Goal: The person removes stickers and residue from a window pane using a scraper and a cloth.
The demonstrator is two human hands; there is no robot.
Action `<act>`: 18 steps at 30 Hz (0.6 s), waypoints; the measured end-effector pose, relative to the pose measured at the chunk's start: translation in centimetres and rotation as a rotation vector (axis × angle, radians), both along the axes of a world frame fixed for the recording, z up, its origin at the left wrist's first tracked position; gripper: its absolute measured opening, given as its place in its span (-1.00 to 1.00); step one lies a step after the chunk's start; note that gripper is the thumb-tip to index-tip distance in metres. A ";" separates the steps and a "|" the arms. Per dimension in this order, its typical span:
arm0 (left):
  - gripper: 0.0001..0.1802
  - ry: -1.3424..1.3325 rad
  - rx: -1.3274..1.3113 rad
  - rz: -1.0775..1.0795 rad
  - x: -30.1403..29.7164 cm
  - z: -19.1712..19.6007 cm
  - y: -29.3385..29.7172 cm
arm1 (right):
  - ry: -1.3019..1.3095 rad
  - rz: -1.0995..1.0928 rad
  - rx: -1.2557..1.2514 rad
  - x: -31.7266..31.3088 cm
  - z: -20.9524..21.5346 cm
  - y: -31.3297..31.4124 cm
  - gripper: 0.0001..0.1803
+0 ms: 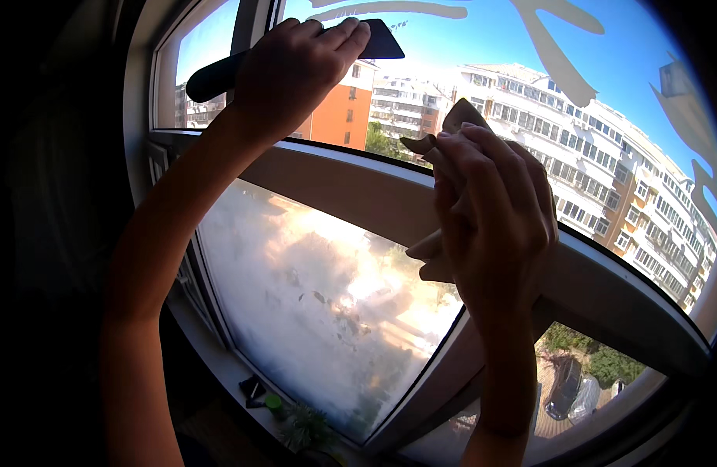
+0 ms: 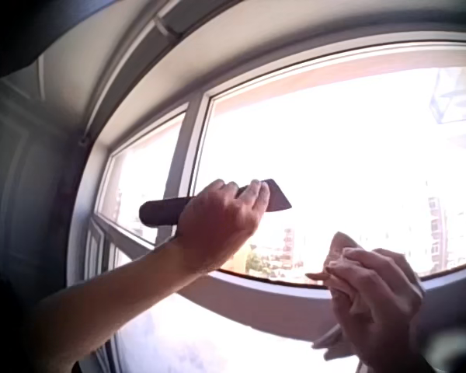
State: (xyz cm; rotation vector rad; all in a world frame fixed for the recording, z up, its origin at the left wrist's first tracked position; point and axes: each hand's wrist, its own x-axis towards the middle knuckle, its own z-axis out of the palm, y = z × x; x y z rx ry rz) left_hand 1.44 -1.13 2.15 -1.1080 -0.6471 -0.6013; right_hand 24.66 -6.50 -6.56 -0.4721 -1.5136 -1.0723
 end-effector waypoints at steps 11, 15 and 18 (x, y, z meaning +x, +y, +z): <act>-0.30 -0.154 -0.275 -0.326 0.5 -3.5 1.6 | -0.004 0.040 -0.004 0.4 -0.4 0.2 -0.70; -0.66 -0.301 -0.432 -0.731 0.0 -2.8 1.1 | -0.011 0.027 -0.025 0.7 -0.6 0.5 -0.70; -0.74 -0.681 -0.949 -1.106 -0.2 -1.5 0.1 | -0.002 0.018 0.007 0.5 -0.5 0.5 -0.71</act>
